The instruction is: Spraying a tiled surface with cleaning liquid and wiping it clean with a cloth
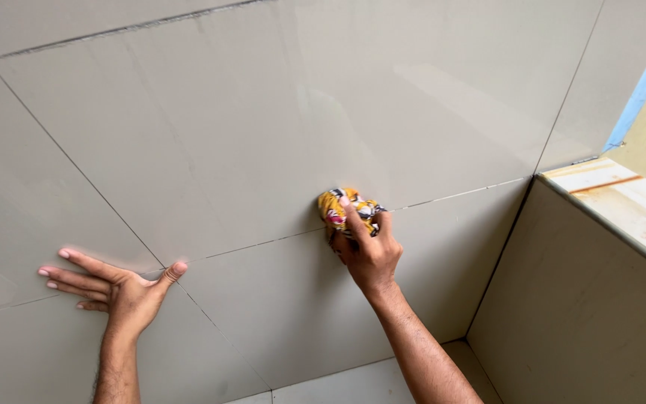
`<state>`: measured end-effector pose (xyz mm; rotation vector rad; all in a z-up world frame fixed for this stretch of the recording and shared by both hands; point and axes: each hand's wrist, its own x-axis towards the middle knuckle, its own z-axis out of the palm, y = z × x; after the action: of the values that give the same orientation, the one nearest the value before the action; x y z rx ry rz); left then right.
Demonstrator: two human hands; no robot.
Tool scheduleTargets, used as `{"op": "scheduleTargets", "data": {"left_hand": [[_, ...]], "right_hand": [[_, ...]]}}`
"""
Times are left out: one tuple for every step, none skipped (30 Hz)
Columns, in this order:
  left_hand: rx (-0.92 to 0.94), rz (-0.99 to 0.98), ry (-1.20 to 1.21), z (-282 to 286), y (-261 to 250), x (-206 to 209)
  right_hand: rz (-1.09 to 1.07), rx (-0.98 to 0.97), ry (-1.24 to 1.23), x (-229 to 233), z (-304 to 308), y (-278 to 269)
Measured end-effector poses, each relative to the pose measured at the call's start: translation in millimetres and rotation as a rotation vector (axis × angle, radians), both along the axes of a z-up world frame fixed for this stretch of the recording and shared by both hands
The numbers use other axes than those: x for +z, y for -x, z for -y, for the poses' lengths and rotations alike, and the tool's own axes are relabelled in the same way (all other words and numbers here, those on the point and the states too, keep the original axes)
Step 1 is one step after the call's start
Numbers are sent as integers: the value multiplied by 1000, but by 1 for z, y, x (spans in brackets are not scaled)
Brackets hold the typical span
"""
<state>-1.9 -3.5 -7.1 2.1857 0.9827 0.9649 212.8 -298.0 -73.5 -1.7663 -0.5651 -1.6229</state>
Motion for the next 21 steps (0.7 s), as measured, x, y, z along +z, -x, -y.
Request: {"op": "scheduleTargets", "data": {"left_hand": [[10, 7, -2, 1, 1, 0], [-5, -7, 2, -1, 1, -2], [6, 0, -4, -2, 1, -5], [15, 3, -10, -3, 2, -7], [-3, -16, -7, -10, 1, -13], [11, -20, -28, -17, 1, -19], [25, -24, -50, -24, 1, -24], [11, -30, -51, -24, 2, -25], [7, -31, -32, -24, 3, -25], [1, -38, -5, -24, 5, -26], [-15, -49, 1, -21, 4, -23], [-5, -80, 70, -19, 3, -18], [4, -113, 140, -17, 1, -13], [-7, -118, 142, -20, 0, -15], [3, -131, 136, -23, -2, -17], [17, -144, 131, -25, -1, -19], [10, -150, 133, -22, -1, -14], [2, -165, 134, -18, -1, -12], [-6, -181, 136, -15, -2, -9], [-12, -191, 141, -11, 0, -6], [-29, -195, 112, -6, 1, -4]], "right_hand": [[-66, 1, -86, -12, 9, -6], [-79, -15, -82, -32, 18, -12], [-180, -25, -131, -53, 28, -18], [-284, -38, -183, -75, 39, -21], [-301, -58, -181, -95, 53, -16], [-487, -55, -199, -113, 65, -10], [-673, -52, -219, -132, 78, -2], [-677, -67, -225, -145, 94, 9], [-953, -11, -302, -158, 109, 21], [-1232, 42, -377, -171, 125, 37], [-1240, 23, -382, -183, 139, 54], [-1402, 122, -531, -196, 151, 69], [-1555, 226, -686, -207, 163, 86], [-1555, 214, -694, -227, 173, 98], [-1651, 187, -695, -247, 183, 111], [-1749, 162, -693, -267, 193, 125], [-1751, 153, -699, -274, 199, 136], [-1778, 193, -786, -282, 206, 147], [-1802, 234, -874, -290, 213, 157], [-1808, 220, -879, -292, 218, 164], [-1765, 240, -1022, -294, 223, 170]]}}
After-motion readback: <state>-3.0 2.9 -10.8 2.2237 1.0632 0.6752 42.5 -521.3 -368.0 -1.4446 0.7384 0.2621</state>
